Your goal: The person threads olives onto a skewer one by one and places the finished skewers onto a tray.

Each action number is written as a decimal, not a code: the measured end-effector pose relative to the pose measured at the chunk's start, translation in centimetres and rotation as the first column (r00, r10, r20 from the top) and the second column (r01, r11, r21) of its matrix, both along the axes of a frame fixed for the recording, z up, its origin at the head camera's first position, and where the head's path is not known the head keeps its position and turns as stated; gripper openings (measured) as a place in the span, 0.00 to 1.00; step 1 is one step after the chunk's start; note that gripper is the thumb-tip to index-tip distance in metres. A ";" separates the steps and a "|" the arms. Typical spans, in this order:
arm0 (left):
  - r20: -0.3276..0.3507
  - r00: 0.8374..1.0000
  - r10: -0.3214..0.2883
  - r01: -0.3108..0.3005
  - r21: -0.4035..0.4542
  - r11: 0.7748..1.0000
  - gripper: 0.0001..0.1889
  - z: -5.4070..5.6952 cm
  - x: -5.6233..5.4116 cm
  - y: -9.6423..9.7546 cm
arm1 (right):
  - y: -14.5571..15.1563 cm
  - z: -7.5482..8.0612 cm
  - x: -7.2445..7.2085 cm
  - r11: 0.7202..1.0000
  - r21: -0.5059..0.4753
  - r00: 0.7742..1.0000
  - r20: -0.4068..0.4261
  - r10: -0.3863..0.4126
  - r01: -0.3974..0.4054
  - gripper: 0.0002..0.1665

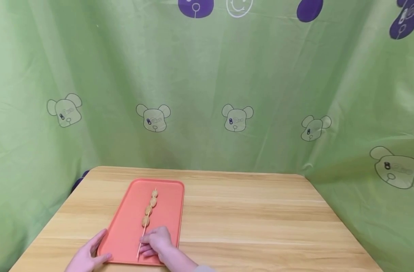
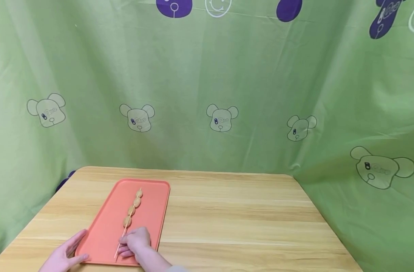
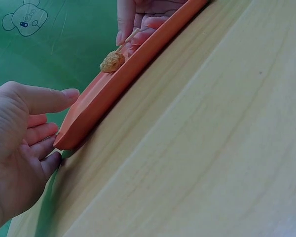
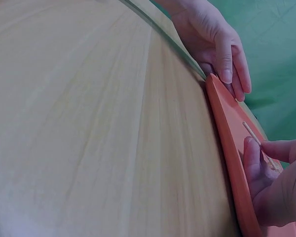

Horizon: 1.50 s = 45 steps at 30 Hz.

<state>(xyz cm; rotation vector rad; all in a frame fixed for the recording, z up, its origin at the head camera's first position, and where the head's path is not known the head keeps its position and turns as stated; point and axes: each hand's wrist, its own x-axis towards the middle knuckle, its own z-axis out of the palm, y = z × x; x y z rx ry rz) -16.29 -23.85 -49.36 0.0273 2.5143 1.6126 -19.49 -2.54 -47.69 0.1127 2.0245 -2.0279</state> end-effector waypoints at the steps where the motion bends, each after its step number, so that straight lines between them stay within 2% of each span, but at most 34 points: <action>1: 0.007 1.000 0.002 -0.002 -0.003 1.000 0.46 0.0 0.0 0.0 | 0.0 0.0 0.0 1.000 -0.003 1.000 0.002 0.001 -0.001 0.04; 8: 0.016 1.000 0.012 -0.011 -0.034 0.999 0.47 0.5 -0.1 0.1 | 0.0 0.1 -0.2 0.999 -0.022 0.999 0.002 0.042 -0.042 0.05; 21: 0.045 0.999 0.024 -0.024 -0.006 1.000 0.46 1.0 -0.2 0.5 | 0.9 0.2 -0.4 0.992 0.076 0.993 -0.042 0.106 -0.102 0.02; 30: 0.036 0.999 0.021 -0.022 0.014 1.000 0.46 0.9 -0.4 0.2 | 2.3 0.8 -1.0 0.993 0.045 0.991 -0.077 0.109 -0.106 0.02; 35: 0.021 1.000 0.020 -0.020 -0.005 1.000 0.45 0.9 -0.3 0.1 | 4.0 1.2 -1.2 0.990 0.044 0.987 -0.092 0.135 -0.131 0.04; 40: -0.014 1.000 0.014 -0.014 -0.004 1.000 0.44 1.3 -0.3 0.3 | 6.6 1.9 -1.7 0.993 0.036 0.985 -0.126 0.115 -0.112 0.09; 45: -0.102 0.995 0.022 -0.025 -0.029 0.999 0.40 1.9 -0.5 0.7 | 10.3 2.6 -2.0 0.994 0.041 0.978 -0.178 0.111 -0.105 0.15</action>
